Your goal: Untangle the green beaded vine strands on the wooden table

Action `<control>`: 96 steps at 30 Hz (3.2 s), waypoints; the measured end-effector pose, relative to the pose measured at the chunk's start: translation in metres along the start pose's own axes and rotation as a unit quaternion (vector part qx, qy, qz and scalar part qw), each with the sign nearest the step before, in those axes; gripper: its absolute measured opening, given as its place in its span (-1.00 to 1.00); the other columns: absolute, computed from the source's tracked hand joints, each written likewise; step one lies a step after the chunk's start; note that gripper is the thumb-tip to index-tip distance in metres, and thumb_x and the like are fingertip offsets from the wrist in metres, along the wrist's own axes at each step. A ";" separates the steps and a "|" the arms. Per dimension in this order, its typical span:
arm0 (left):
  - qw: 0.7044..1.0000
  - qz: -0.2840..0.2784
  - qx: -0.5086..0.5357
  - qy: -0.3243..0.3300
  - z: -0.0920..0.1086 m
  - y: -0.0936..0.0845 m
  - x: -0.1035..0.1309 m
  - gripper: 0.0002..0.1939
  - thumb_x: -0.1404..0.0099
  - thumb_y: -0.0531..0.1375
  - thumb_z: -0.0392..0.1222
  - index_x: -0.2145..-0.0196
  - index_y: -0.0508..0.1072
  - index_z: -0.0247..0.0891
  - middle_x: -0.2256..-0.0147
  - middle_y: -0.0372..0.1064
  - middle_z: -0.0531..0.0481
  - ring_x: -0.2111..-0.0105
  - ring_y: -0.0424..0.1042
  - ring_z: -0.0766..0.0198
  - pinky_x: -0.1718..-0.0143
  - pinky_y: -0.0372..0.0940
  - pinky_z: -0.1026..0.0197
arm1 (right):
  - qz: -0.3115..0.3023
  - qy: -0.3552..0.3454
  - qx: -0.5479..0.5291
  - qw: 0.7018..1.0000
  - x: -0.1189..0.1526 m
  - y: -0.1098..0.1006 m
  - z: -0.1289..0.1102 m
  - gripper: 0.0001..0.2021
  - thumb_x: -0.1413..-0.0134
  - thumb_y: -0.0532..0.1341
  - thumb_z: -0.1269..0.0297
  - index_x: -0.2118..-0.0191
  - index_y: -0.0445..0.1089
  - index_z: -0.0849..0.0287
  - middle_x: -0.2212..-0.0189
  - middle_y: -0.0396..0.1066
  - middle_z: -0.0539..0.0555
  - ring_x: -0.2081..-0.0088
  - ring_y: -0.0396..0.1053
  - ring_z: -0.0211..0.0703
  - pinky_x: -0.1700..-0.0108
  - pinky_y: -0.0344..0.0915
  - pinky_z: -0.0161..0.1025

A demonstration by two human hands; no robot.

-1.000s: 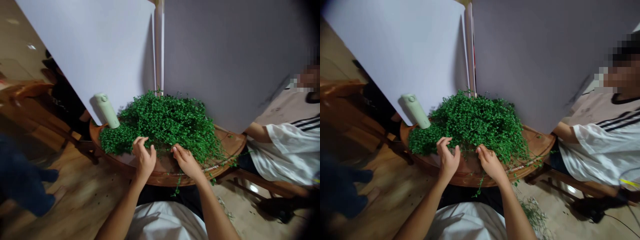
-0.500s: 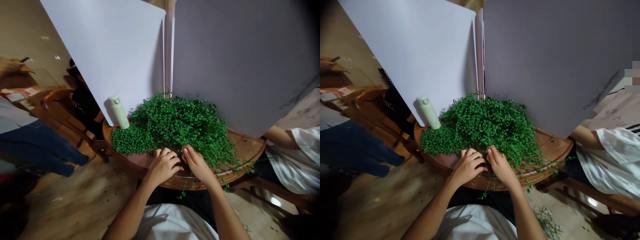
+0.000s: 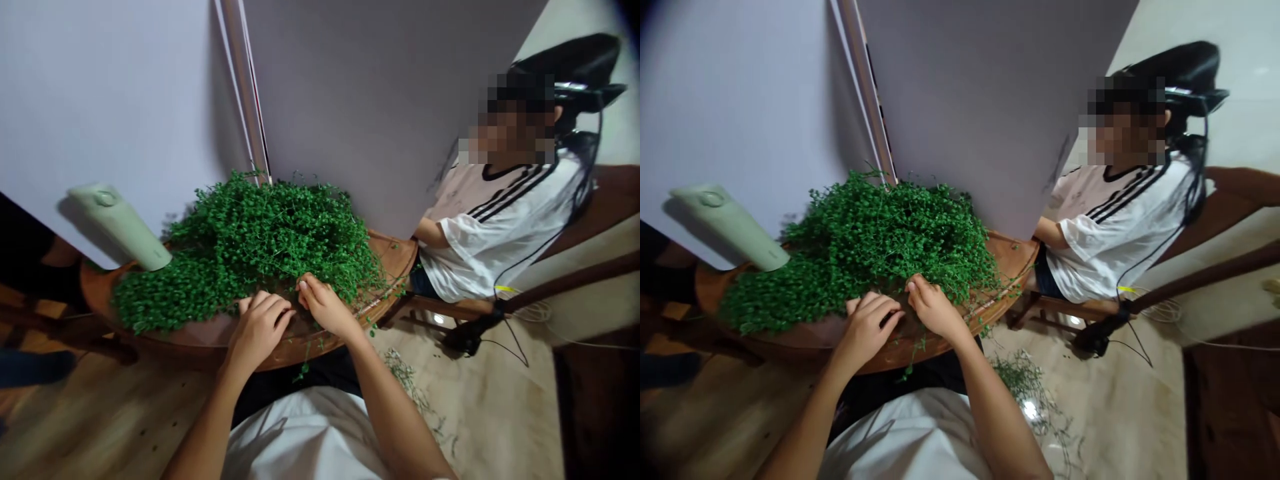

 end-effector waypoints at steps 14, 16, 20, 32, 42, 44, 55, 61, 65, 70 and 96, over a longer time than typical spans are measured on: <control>0.998 -0.027 -0.001 -0.056 0.010 0.002 -0.002 -0.88 -0.39 0.31 -0.13 0.16 0.48 -0.15 0.19 0.56 0.04 0.14 0.48 0.13 0.10 0.09 0.07 | -0.020 0.008 -0.195 0.981 -0.003 0.002 0.011 -0.64 -0.46 -0.07 -0.13 0.22 0.12 0.05 0.42 0.41 -0.03 0.44 0.43 -0.18 0.31 0.43 -0.20; 0.997 -0.046 -0.010 -0.067 0.013 0.008 -0.004 -0.86 -0.37 0.33 -0.13 0.17 0.47 -0.18 0.21 0.53 0.00 0.13 0.46 0.07 0.12 0.09 0.06 | -0.015 0.005 -0.191 0.981 -0.003 0.001 0.011 -0.64 -0.47 -0.06 -0.12 0.23 0.14 0.05 0.42 0.40 -0.03 0.44 0.40 -0.19 0.31 0.41 -0.21; 0.996 -0.060 0.000 -0.070 0.015 0.015 -0.009 -0.91 -0.37 0.32 -0.21 0.25 0.46 -0.20 0.25 0.50 0.00 0.17 0.44 0.07 0.15 0.10 0.08 | -0.008 -0.008 -0.167 0.986 -0.003 -0.003 0.010 -0.66 -0.49 -0.04 -0.04 0.25 0.20 0.08 0.38 0.37 -0.02 0.39 0.38 -0.20 0.24 0.37 -0.22; 0.990 -0.033 0.112 -0.075 0.012 0.010 -0.009 -0.81 -0.44 0.19 -0.25 0.38 0.39 -0.20 0.39 0.42 0.08 0.36 0.40 0.27 0.29 0.22 0.24 | 0.002 -0.010 -0.105 0.994 -0.001 0.000 0.014 -0.68 -0.51 -0.07 0.01 0.25 0.17 0.08 0.56 0.12 -0.12 0.53 0.10 -0.22 0.38 0.09 -0.24; 0.962 0.164 0.136 -0.168 -0.043 -0.044 0.003 -0.77 -0.46 0.15 -0.06 0.28 0.48 -0.24 0.39 0.48 0.03 0.41 0.44 0.29 0.32 0.31 0.29 | 0.020 -0.007 -0.074 0.997 -0.002 -0.003 0.015 -0.67 -0.50 -0.06 -0.01 0.24 0.21 0.07 0.55 0.18 -0.07 0.51 0.16 -0.17 0.36 0.10 -0.21; 0.959 0.179 0.127 -0.178 -0.060 -0.056 0.009 -0.78 -0.43 0.18 -0.05 0.27 0.50 -0.24 0.38 0.50 0.03 0.39 0.47 0.28 0.30 0.33 0.28 | 0.022 -0.005 -0.081 0.996 -0.002 -0.003 0.017 -0.66 -0.50 -0.06 -0.03 0.24 0.21 0.07 0.56 0.17 -0.08 0.52 0.14 -0.18 0.38 0.08 -0.22; 0.956 0.252 -0.034 -0.145 -0.072 -0.086 0.016 -0.66 -0.43 0.21 -0.13 -0.11 0.42 -0.25 -0.07 0.40 -0.25 0.00 0.41 0.02 -0.12 0.28 -0.03 | 0.019 0.009 -0.142 0.990 -0.002 -0.003 0.024 -0.65 -0.49 -0.05 -0.07 0.21 0.19 0.09 0.56 0.12 -0.11 0.54 0.07 -0.23 0.44 0.06 -0.25; 0.991 0.115 0.032 -0.064 -0.019 -0.041 0.002 -0.84 -0.38 0.31 -0.11 0.17 0.45 -0.19 0.32 0.47 0.03 0.24 0.44 0.18 0.11 0.32 0.16 | 0.016 0.011 -0.163 0.986 -0.003 -0.003 0.025 -0.67 -0.48 -0.03 -0.06 0.20 0.19 0.09 0.56 0.10 -0.12 0.54 0.05 -0.24 0.46 0.03 -0.26; 0.999 0.004 0.018 -0.049 0.001 -0.010 -0.006 -0.72 -0.26 0.42 -0.08 0.13 0.49 -0.15 0.21 0.54 0.02 0.13 0.43 0.12 0.10 0.25 0.11 | 0.000 0.007 -0.165 0.986 -0.004 -0.003 0.021 -0.66 -0.48 -0.03 -0.07 0.20 0.19 0.08 0.54 0.13 -0.11 0.52 0.07 -0.22 0.44 0.03 -0.25; 0.997 0.001 -0.016 -0.080 0.004 -0.001 -0.011 -0.77 -0.32 0.38 -0.07 0.12 0.50 -0.15 0.21 0.54 -0.03 0.13 0.41 0.07 0.14 0.15 0.05 | -0.021 0.006 -0.170 0.985 -0.004 -0.003 0.016 -0.64 -0.47 -0.03 -0.10 0.22 0.18 0.08 0.52 0.15 -0.10 0.50 0.08 -0.22 0.39 0.07 -0.24; 0.997 -0.035 -0.067 -0.022 0.016 0.014 -0.014 -0.87 -0.47 0.16 -0.29 0.29 0.42 -0.21 0.25 0.49 -0.05 0.15 0.38 0.07 0.15 0.12 0.04 | -0.077 0.027 -0.227 0.971 -0.004 0.000 0.013 -0.62 -0.44 0.00 -0.11 0.27 0.15 0.10 0.51 0.08 -0.13 0.55 -0.01 -0.30 0.48 0.01 -0.29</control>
Point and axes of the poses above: each hand's wrist, its own x-axis away from the middle knuckle, its own y-axis out of the palm, z = x × y, the point moved 5 cm from there along -x, towards the middle knuckle
